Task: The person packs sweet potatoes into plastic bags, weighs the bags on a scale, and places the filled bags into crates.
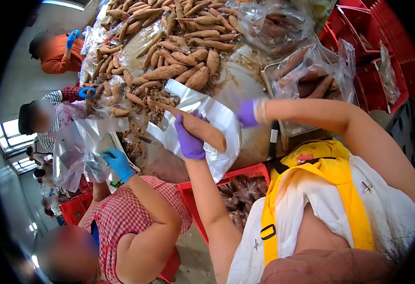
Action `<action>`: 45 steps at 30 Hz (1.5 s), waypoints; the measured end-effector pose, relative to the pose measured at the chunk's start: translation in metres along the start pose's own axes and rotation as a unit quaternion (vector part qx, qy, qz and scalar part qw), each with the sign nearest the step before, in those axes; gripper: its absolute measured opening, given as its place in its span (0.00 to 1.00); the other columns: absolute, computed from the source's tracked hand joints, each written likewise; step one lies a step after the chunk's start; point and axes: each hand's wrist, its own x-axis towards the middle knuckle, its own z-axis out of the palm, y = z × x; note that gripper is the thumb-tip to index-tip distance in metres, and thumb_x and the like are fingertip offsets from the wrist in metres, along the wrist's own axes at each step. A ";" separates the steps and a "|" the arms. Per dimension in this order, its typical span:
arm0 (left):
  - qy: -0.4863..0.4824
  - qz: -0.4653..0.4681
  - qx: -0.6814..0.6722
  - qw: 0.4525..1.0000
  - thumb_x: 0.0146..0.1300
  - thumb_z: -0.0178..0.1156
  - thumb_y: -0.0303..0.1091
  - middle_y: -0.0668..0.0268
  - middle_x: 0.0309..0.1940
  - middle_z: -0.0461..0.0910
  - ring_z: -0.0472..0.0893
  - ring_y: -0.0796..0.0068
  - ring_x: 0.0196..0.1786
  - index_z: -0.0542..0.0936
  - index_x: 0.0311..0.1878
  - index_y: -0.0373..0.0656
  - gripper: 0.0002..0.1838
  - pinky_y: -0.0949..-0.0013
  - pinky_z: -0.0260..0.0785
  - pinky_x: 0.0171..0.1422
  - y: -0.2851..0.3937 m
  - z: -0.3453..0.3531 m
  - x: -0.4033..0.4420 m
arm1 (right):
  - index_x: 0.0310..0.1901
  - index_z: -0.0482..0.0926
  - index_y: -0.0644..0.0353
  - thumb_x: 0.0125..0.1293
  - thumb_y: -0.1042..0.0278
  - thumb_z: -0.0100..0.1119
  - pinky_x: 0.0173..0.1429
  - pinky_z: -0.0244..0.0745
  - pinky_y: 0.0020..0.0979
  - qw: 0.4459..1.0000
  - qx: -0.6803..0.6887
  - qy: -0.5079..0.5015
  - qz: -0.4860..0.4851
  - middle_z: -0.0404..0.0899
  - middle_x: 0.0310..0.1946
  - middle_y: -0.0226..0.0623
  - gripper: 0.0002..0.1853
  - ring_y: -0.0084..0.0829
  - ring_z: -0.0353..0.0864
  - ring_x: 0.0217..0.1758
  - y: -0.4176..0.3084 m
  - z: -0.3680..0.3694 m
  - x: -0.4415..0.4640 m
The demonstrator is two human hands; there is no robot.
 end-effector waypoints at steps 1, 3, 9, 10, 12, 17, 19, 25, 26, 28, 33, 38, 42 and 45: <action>-0.024 -0.013 0.022 0.999 0.59 0.55 0.56 0.59 0.30 0.77 0.78 0.63 0.34 0.73 0.48 0.33 0.30 0.60 0.74 0.42 -0.001 0.001 -0.012 | 0.36 0.86 0.55 0.55 0.62 0.59 0.43 0.77 0.40 0.977 -0.176 -0.123 0.001 0.84 0.37 0.39 0.11 0.41 0.83 0.41 -0.015 0.000 -0.019; -0.049 -0.038 0.054 0.997 0.60 0.54 0.54 0.59 0.29 0.77 0.78 0.64 0.31 0.73 0.50 0.33 0.30 0.62 0.74 0.39 -0.009 -0.012 -0.015 | 0.42 0.85 0.49 0.54 0.63 0.62 0.44 0.78 0.41 0.934 -0.207 -0.289 0.028 0.84 0.41 0.32 0.13 0.36 0.83 0.45 -0.031 0.049 -0.021; -0.044 -0.051 0.021 0.997 0.61 0.54 0.53 0.59 0.29 0.77 0.78 0.66 0.30 0.72 0.51 0.32 0.30 0.63 0.74 0.38 -0.016 -0.019 -0.039 | 0.47 0.82 0.48 0.58 0.60 0.59 0.42 0.77 0.36 0.902 -0.301 -0.286 -0.119 0.84 0.40 0.28 0.15 0.35 0.83 0.41 -0.023 0.107 -0.005; -0.044 -0.043 0.027 0.998 0.60 0.55 0.53 0.59 0.30 0.77 0.77 0.65 0.31 0.71 0.54 0.30 0.32 0.62 0.74 0.40 -0.015 -0.023 -0.042 | 0.47 0.82 0.48 0.57 0.60 0.59 0.42 0.77 0.36 0.921 -0.282 -0.248 -0.107 0.84 0.39 0.29 0.15 0.37 0.83 0.41 -0.022 0.090 -0.001; -0.038 -0.033 0.032 0.998 0.60 0.55 0.53 0.59 0.30 0.77 0.78 0.65 0.31 0.71 0.54 0.31 0.32 0.63 0.74 0.40 -0.011 -0.029 -0.050 | 0.46 0.83 0.49 0.57 0.59 0.60 0.42 0.77 0.37 0.951 -0.240 -0.174 -0.086 0.84 0.38 0.33 0.15 0.39 0.83 0.40 -0.028 0.038 -0.001; 0.006 -0.028 0.050 0.998 0.61 0.54 0.53 0.60 0.30 0.78 0.78 0.66 0.31 0.71 0.55 0.32 0.31 0.63 0.75 0.39 -0.008 -0.049 -0.074 | 0.50 0.77 0.56 0.62 0.65 0.48 0.43 0.76 0.33 0.914 0.386 0.098 0.084 0.81 0.33 0.38 0.16 0.31 0.81 0.34 -0.013 -0.038 -0.032; 0.003 -0.034 0.049 0.998 0.62 0.54 0.51 0.60 0.30 0.78 0.79 0.67 0.30 0.71 0.55 0.32 0.30 0.65 0.75 0.39 -0.010 -0.050 -0.078 | 0.46 0.77 0.58 0.65 0.63 0.48 0.42 0.76 0.27 0.712 0.683 0.145 -0.066 0.79 0.34 0.33 0.13 0.25 0.80 0.35 -0.001 -0.039 -0.034; -0.028 -0.046 0.076 0.996 0.62 0.55 0.50 0.60 0.30 0.78 0.79 0.67 0.30 0.71 0.54 0.32 0.29 0.66 0.75 0.39 -0.007 -0.024 -0.070 | 0.60 0.70 0.53 0.63 0.69 0.57 0.43 0.76 0.25 0.741 0.648 0.165 0.064 0.80 0.37 0.36 0.22 0.22 0.79 0.36 -0.029 -0.070 -0.059; -0.033 -0.047 0.077 0.995 0.62 0.55 0.50 0.60 0.30 0.78 0.79 0.67 0.30 0.71 0.54 0.32 0.29 0.66 0.75 0.39 -0.007 -0.018 -0.069 | 0.65 0.62 0.51 0.64 0.70 0.56 0.44 0.76 0.24 0.779 0.605 0.163 0.027 0.80 0.39 0.36 0.27 0.22 0.79 0.38 -0.041 -0.081 -0.067; -0.036 -0.044 0.096 0.994 0.63 0.54 0.49 0.60 0.29 0.78 0.79 0.66 0.30 0.71 0.55 0.32 0.29 0.66 0.75 0.38 -0.006 -0.005 -0.065 | 0.74 0.45 0.43 0.63 0.74 0.55 0.47 0.74 0.25 0.829 0.535 0.165 -0.018 0.80 0.41 0.36 0.42 0.21 0.77 0.41 -0.053 -0.087 -0.072; -0.067 -0.054 0.120 0.989 0.62 0.54 0.48 0.60 0.28 0.78 0.79 0.66 0.29 0.72 0.52 0.32 0.26 0.67 0.74 0.37 -0.002 0.022 -0.056 | 0.65 0.63 0.49 0.62 0.70 0.56 0.42 0.75 0.34 0.919 0.118 0.365 -0.090 0.78 0.41 0.41 0.29 0.38 0.80 0.40 -0.031 -0.075 -0.042; -0.090 -0.047 0.142 0.985 0.63 0.54 0.48 0.60 0.27 0.77 0.78 0.66 0.29 0.73 0.50 0.31 0.26 0.66 0.74 0.36 -0.001 0.044 -0.053 | 0.48 0.71 0.54 0.60 0.66 0.53 0.32 0.73 0.40 0.903 -0.126 0.410 -0.035 0.71 0.29 0.39 0.14 0.41 0.78 0.32 -0.031 -0.088 -0.036; -0.075 0.013 0.230 0.970 0.58 0.59 0.41 0.60 0.25 0.77 0.78 0.67 0.27 0.74 0.49 0.31 0.23 0.68 0.73 0.33 0.001 0.057 -0.056 | 0.45 0.70 0.56 0.59 0.70 0.52 0.31 0.73 0.39 0.899 -0.161 0.408 -0.007 0.72 0.29 0.40 0.12 0.41 0.78 0.31 -0.013 -0.078 -0.018; -0.057 0.072 0.259 0.961 0.53 0.61 0.35 0.59 0.27 0.77 0.78 0.67 0.26 0.72 0.47 0.30 0.21 0.68 0.74 0.32 -0.001 0.053 -0.052 | 0.40 0.68 0.57 0.58 0.70 0.52 0.31 0.73 0.38 0.900 -0.141 0.412 -0.002 0.72 0.28 0.40 0.09 0.41 0.78 0.29 -0.003 -0.074 -0.001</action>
